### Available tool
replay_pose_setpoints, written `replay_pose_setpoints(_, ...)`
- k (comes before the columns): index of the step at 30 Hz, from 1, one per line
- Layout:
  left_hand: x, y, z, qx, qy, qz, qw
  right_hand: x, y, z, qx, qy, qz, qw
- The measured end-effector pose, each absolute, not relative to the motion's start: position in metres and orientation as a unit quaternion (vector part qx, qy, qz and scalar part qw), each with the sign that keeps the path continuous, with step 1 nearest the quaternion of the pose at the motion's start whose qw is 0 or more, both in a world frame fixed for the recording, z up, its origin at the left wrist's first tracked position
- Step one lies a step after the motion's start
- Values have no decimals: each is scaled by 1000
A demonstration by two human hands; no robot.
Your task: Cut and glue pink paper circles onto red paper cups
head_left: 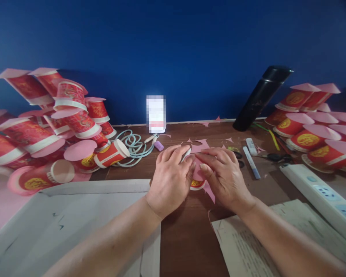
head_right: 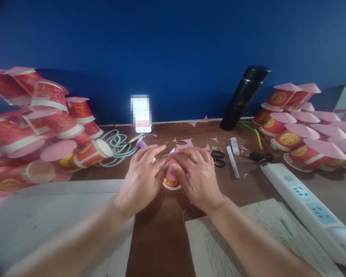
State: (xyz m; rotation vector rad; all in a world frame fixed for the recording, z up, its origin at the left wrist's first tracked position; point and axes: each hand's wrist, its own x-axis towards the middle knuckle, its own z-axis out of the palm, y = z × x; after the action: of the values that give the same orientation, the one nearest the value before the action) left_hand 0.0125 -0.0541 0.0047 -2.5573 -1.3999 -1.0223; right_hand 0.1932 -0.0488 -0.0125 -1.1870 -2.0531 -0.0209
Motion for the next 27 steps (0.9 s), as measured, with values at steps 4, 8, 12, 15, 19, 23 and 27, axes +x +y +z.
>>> replay_pose_setpoints(4, 12, -54, 4, -829, -448, -334, 26, 191, -49, -12, -462, -802, -11, 378)
replay_pose_setpoints(8, 12, -55, 4, -830, -449, -331, 24, 190, -49, -14, -465, -801, -14, 377)
replay_pose_setpoints(12, 11, -53, 5, -824, -454, -339, -5, 192, -50, -17, -457, -797, -12, 395)
replay_pose_setpoints(15, 9, -50, 9, -807, -463, -365, -41, 195, -52, -16, -449, -776, -19, 443)
replay_pose_setpoints(19, 6, -48, 14, -799, -463, -382, -47, 196, -54, -12, -463, -744, -16, 482)
replay_pose_setpoints(23, 7, -51, 11, -815, -464, -343, -51, 193, -54, -14, -471, -747, 3, 469)
replay_pose_setpoints(27, 10, -54, 6, -824, -462, -322, -64, 191, -55, -17, -472, -759, 14, 449)
